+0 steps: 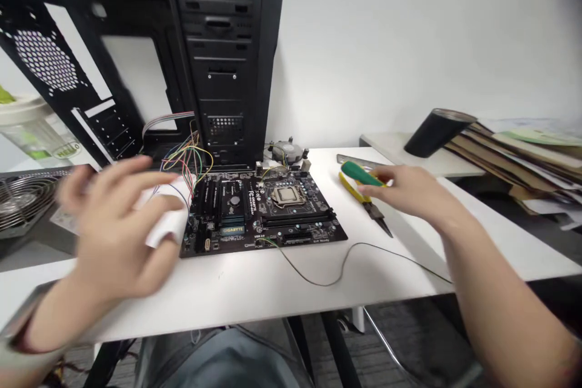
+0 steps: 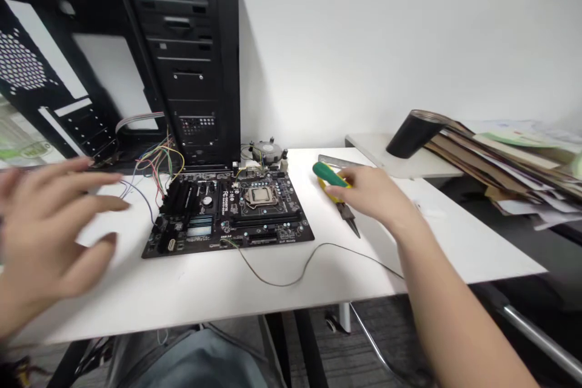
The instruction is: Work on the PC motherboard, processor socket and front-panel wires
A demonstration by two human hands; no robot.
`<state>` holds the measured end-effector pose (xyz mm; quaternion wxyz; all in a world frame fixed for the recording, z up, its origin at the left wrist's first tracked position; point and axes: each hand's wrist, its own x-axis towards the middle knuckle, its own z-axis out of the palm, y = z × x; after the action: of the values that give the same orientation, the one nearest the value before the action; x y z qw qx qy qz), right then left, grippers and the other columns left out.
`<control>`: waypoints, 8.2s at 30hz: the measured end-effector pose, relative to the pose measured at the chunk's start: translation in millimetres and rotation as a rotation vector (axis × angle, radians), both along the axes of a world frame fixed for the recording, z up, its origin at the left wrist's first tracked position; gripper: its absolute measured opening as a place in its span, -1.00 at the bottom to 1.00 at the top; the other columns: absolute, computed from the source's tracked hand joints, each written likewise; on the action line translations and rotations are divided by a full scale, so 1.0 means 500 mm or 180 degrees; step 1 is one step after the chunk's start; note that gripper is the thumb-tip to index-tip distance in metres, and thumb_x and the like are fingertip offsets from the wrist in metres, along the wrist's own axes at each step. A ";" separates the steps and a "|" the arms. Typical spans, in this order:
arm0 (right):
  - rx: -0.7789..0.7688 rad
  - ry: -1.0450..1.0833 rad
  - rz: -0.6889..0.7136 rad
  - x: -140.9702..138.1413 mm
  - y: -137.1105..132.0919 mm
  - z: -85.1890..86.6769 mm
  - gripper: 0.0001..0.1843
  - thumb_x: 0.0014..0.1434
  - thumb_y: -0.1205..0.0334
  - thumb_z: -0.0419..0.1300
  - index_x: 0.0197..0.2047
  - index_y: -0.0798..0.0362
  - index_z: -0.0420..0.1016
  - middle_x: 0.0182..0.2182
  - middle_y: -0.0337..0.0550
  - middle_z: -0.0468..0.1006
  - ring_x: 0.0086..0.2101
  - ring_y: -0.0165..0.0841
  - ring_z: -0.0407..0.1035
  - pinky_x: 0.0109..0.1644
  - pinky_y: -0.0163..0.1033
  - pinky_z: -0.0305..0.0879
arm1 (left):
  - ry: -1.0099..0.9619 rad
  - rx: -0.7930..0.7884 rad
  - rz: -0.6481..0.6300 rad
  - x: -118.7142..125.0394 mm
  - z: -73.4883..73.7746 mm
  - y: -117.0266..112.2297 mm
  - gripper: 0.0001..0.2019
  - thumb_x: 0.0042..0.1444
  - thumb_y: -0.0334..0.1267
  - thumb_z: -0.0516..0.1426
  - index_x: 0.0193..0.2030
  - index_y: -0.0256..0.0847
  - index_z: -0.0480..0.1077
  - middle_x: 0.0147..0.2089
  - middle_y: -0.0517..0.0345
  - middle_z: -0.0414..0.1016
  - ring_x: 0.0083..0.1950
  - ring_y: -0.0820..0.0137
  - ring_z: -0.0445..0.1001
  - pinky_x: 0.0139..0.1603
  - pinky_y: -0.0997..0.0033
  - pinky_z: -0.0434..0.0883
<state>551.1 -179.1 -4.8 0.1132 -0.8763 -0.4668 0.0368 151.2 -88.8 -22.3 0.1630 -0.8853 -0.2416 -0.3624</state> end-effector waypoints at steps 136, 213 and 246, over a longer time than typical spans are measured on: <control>0.0322 -0.0095 0.3333 -0.243 0.111 -0.122 -0.53 0.25 0.04 0.07 -0.05 0.29 0.54 0.11 0.18 0.44 0.12 0.02 0.33 0.23 0.12 0.26 | 0.1410 -0.2098 -0.0518 0.183 -0.111 0.076 -0.63 0.27 -0.23 -0.11 0.08 -0.27 0.38 0.19 -0.14 0.37 0.25 0.08 0.32 0.31 -0.21 0.14; 0.1026 -0.0579 0.2720 -0.068 0.143 -0.143 -0.02 -0.06 0.61 0.03 0.41 -0.04 -0.15 0.35 0.17 -0.01 0.33 0.00 -0.03 0.29 0.24 0.13 | 0.1361 -0.2202 -0.0591 0.172 -0.109 0.084 -0.62 0.26 -0.20 -0.07 0.13 -0.31 0.33 0.23 -0.16 0.37 0.29 0.12 0.31 0.37 -0.17 0.10; 0.1025 -0.0081 0.1403 -0.074 0.138 -0.097 -0.55 0.31 0.04 -0.08 -0.45 0.04 0.46 -0.56 -0.17 0.49 -0.47 -0.32 0.35 -0.34 -0.23 0.11 | 0.1355 -0.2172 -0.0507 0.166 -0.115 0.084 -0.49 0.28 -0.14 -0.12 0.28 -0.36 0.18 0.22 -0.16 0.37 0.29 0.11 0.31 0.38 -0.12 0.11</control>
<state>514.2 -110.3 -53.4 0.2345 -0.7246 -0.6476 -0.0251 234.2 -46.6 -79.7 -0.1222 -0.9597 -0.2395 -0.0817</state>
